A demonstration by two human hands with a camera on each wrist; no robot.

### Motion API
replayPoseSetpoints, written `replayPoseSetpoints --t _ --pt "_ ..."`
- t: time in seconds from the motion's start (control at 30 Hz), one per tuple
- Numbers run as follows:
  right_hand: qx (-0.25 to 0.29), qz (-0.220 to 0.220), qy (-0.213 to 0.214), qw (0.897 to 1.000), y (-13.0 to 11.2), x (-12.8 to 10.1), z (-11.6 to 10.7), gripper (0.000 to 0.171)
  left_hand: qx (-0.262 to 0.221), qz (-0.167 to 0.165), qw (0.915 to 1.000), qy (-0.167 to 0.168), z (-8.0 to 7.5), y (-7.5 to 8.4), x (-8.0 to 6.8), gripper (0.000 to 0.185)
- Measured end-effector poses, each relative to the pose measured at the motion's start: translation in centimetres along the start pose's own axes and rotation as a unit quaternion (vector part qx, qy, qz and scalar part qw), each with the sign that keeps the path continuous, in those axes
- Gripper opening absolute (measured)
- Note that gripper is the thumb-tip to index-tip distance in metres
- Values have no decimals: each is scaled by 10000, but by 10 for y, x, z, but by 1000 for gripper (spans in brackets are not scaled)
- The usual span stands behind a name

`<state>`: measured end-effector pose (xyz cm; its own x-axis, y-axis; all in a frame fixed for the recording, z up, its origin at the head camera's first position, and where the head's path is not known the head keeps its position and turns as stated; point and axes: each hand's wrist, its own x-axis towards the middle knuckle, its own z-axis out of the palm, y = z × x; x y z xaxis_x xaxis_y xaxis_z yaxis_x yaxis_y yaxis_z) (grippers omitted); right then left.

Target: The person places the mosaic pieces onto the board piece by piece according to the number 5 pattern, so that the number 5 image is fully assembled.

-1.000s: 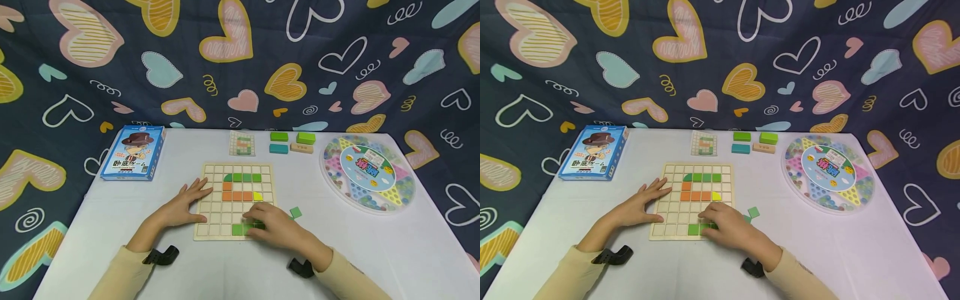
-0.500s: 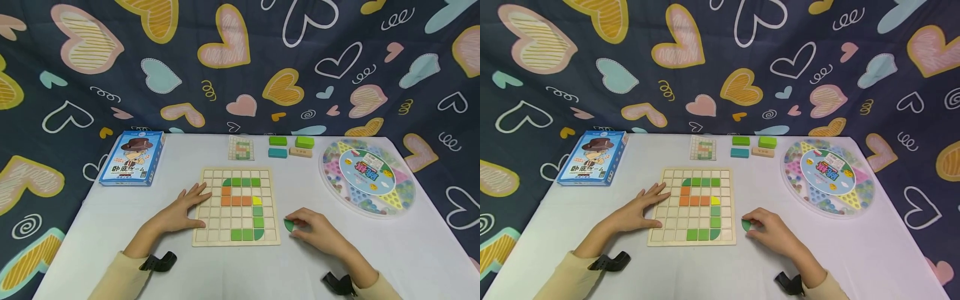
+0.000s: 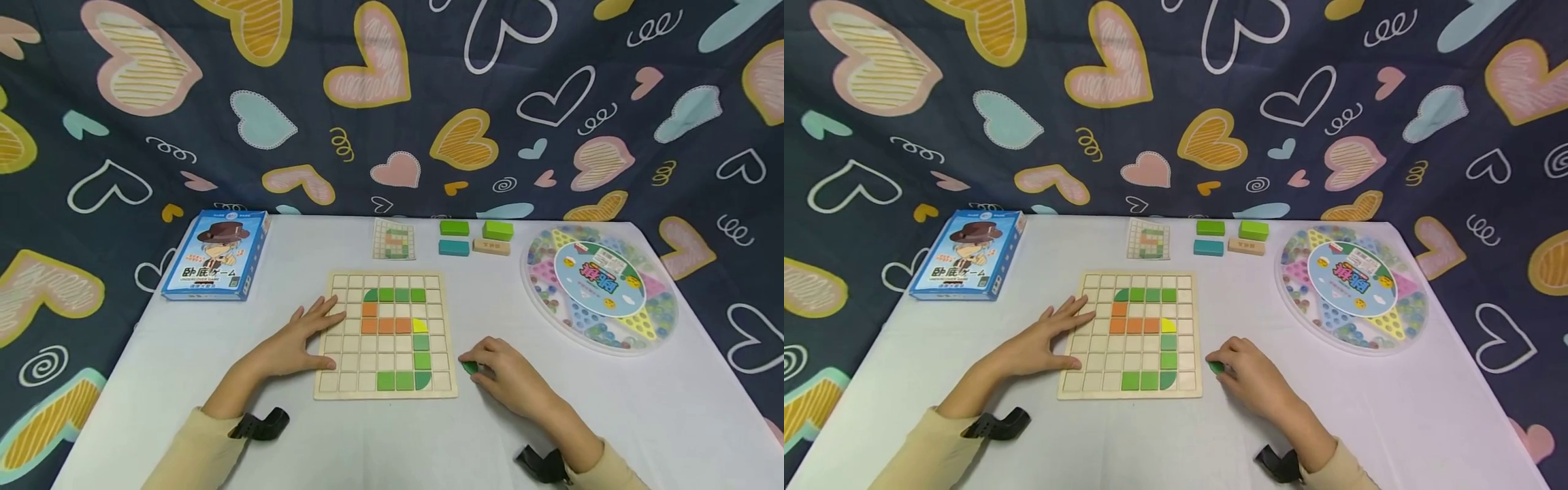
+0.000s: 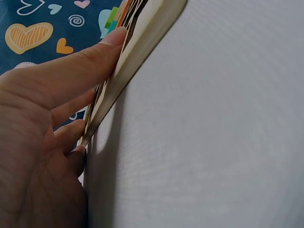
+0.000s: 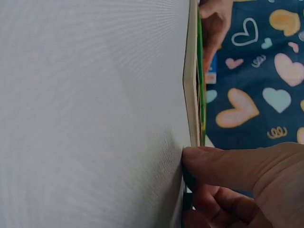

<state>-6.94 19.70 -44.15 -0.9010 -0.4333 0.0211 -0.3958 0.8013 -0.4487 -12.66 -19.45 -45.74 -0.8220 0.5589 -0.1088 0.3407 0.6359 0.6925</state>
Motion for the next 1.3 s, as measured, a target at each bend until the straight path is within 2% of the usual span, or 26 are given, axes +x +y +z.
replayPoseSetpoints --t 0.1,0.23,0.37,0.53,0.63,0.77,0.93,1.3 --pt "89 71 100 9999 -1 0 1 29 -22 34 10000 5 0 1 1 88" --pt "797 -11 376 9961 -2 1 1 29 -45 4 10000 -22 -1 0 1 89" --pt "1319 -387 453 9895 -12 7 2 28 -20 -49 10000 -77 -2 -1 0 89" --pt "1553 -843 264 9839 -35 22 4 28 16 66 10000 -46 -4 1 3 88" --pt "1479 -1113 44 9827 -49 34 8 27 15 131 9999 -52 -4 2 7 88" --pt "1205 -1425 -479 9813 -70 52 20 25 38 26 9999 -96 -3 2 4 89" --pt "903 -1511 -1054 9787 -91 70 33 24 49 31 10000 -53 -4 0 2 87" --pt "409 -1650 -1230 9777 -104 83 47 22 6 91 9999 -41 -3 -2 1 87"
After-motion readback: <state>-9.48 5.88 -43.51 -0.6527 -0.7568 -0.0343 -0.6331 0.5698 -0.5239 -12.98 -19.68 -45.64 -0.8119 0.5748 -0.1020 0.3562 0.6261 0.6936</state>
